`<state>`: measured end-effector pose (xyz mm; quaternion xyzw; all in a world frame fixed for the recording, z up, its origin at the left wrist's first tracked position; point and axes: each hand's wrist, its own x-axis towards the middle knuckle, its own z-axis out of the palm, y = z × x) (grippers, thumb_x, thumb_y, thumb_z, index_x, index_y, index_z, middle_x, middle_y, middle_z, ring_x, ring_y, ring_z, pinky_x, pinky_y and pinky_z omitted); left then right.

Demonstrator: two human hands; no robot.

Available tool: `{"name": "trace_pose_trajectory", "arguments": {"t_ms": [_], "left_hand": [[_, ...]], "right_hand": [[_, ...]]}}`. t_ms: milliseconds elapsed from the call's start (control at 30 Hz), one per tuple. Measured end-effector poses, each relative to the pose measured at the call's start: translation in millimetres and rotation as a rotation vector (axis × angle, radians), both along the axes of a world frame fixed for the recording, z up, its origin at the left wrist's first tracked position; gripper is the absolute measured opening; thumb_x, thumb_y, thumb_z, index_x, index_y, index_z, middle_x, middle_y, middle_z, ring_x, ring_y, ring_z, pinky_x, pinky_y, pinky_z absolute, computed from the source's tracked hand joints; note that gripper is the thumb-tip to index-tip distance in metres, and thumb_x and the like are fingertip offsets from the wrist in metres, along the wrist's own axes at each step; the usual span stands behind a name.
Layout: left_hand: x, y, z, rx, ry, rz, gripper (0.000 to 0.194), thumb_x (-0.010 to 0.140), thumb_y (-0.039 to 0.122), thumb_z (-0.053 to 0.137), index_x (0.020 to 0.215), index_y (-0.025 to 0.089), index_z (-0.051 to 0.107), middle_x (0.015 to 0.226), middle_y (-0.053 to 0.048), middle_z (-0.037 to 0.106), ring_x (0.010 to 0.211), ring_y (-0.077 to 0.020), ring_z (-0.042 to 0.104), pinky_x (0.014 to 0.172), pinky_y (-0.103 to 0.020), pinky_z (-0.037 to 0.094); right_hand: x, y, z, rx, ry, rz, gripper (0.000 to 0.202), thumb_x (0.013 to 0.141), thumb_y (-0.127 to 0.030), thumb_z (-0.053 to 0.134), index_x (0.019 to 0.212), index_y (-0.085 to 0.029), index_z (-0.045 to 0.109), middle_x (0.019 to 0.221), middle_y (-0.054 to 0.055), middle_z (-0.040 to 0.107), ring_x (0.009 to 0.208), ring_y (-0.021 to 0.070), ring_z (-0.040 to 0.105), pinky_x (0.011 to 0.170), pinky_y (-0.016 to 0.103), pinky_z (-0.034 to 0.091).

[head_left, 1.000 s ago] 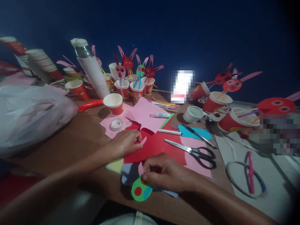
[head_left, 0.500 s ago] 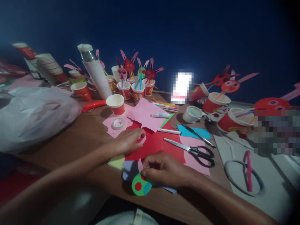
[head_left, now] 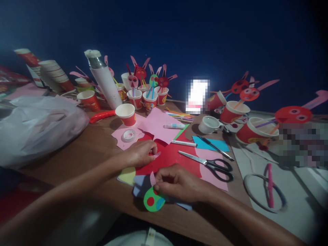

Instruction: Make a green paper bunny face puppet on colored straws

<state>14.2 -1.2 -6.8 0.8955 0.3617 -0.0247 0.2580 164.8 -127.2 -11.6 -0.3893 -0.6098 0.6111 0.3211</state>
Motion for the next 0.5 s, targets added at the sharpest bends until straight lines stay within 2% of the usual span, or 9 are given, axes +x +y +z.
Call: {"name": "trace_pose_trajectory", "arguments": {"t_ms": [167,333,500], "left_hand": [[-3.1,-3.6,-0.7,0.008,-0.014,-0.003,0.008,0.069,0.021,0.051,0.073,0.020,0.057,0.080,-0.001,0.061,0.073,-0.0159,0.055,0.062,-0.025,0.038],[-1.2,-7.7,4.6,0.009,-0.034,0.001,0.022,0.073,0.025,0.051,0.094,0.021,0.057,0.086,-0.002,0.063,0.076,-0.0166,0.056,0.062,-0.025,0.039],[4.3,-7.0,7.5,0.014,-0.051,-0.026,0.014,0.077,0.029,0.051,0.085,0.021,0.059,0.082,-0.001,0.063,0.073,-0.0154,0.056,0.062,-0.024,0.038]], "right_hand": [[2.0,3.0,0.9,-0.006,0.033,-0.025,0.018,0.084,-0.025,0.056,0.069,-0.014,0.055,0.063,-0.004,0.048,0.057,0.0064,0.041,0.053,0.018,0.033],[4.0,4.9,0.8,-0.010,0.040,-0.059,0.020,0.083,-0.027,0.057,0.069,-0.015,0.054,0.064,-0.004,0.049,0.058,0.0073,0.042,0.054,0.019,0.033],[3.4,5.1,1.9,-0.020,0.045,-0.053,0.018,0.083,-0.026,0.057,0.069,-0.014,0.054,0.064,-0.004,0.050,0.058,0.0074,0.044,0.054,0.019,0.035]]}}
